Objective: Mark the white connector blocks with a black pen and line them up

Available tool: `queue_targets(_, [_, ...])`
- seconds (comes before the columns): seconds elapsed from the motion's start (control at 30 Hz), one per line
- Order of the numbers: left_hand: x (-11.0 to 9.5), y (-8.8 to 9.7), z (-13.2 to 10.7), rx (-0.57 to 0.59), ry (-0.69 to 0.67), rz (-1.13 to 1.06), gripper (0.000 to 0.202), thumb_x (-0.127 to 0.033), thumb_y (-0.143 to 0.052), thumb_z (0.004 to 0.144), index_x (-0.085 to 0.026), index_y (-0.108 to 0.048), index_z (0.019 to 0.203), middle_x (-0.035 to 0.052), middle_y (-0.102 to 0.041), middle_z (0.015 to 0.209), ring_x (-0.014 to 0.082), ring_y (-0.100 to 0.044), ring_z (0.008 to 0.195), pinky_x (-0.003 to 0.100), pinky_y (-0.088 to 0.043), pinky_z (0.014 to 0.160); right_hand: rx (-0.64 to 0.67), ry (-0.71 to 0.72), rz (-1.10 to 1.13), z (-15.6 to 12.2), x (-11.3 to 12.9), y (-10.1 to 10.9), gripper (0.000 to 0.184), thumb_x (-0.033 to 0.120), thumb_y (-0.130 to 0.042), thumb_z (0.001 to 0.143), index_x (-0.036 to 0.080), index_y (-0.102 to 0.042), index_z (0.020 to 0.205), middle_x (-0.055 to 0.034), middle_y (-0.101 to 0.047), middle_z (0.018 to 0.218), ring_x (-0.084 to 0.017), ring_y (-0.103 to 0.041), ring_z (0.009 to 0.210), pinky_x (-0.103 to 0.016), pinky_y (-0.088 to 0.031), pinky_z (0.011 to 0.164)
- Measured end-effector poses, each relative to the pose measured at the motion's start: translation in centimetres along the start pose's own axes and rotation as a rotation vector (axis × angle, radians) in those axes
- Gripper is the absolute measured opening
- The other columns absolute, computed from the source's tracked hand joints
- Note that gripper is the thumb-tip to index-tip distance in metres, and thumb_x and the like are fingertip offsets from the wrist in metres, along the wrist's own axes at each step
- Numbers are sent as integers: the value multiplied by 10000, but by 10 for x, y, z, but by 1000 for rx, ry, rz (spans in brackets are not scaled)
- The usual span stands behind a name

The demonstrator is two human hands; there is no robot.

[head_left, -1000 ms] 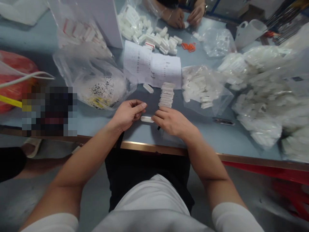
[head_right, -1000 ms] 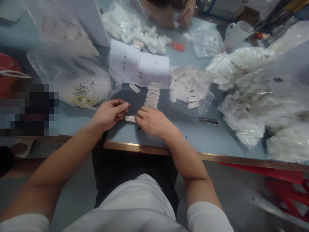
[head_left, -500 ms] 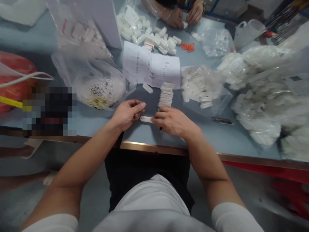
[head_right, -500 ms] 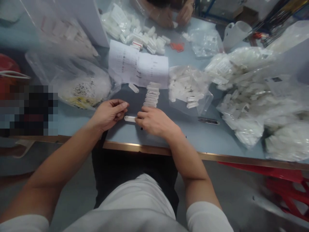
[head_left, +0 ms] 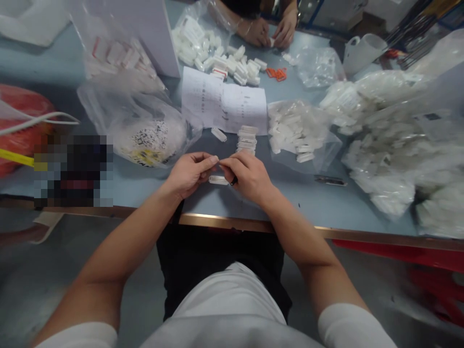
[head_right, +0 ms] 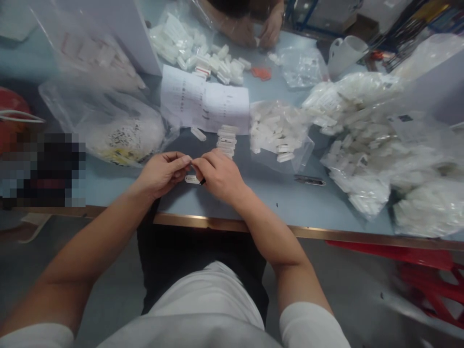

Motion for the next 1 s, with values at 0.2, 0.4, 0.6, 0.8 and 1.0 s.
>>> queue_targets(0.2, [2, 0, 1, 20, -6, 34, 276, -365, -770, 748, -140, -632, 666, -8, -541, 593, 32, -352, 458, 187, -256, 428, 28, -12, -15, 1, -2, -7, 261, 178, -409, 985, 191, -663, 1046, -85, -640, 905, -193, -529, 842, -345, -440, 805])
queue_targets(0.4, [-2, 1, 0, 15, -48, 136, 255, -378, -746, 743, -148, -653, 686, -2, -567, 613, 41, -362, 463, 195, -288, 445, 35, -58, 52, 2, -7, -9, 222, 150, -441, 948, 190, -657, 983, -77, -623, 884, -191, -531, 862, -334, -443, 808])
queue_targets(0.6, [-1, -2, -1, 52, -37, 166, 254, -398, -740, 749, -150, -684, 734, 7, -589, 640, 41, -357, 471, 203, -281, 462, -4, -152, 120, 2, -17, -7, 160, 229, -474, 951, 209, -629, 921, -45, -612, 862, -163, -547, 851, -295, -436, 767])
queue_targets(0.8, [0, -3, 0, 73, -28, 158, 251, -387, -750, 748, -143, -719, 798, 24, -619, 675, 35, -367, 474, 197, -275, 457, 19, -158, 137, 4, -19, -2, 142, 222, -465, 935, 197, -592, 877, -35, -591, 839, -150, -524, 812, -276, -411, 735])
queue_targets(1.0, [1, 5, 1, -6, 13, 105, 249, -354, -760, 738, -130, -730, 843, 24, -612, 662, 25, -352, 450, 195, -221, 432, 247, -41, 156, -3, -15, -4, 123, 109, -494, 841, 198, -573, 871, -23, -570, 843, -140, -506, 784, -258, -404, 709])
Point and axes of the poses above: each hand's wrist, its own z-axis towards the middle knuckle, its own y-axis out of the back of the hand, x = y × z, the point moved 9 cm from there along z, towards the middle knuckle
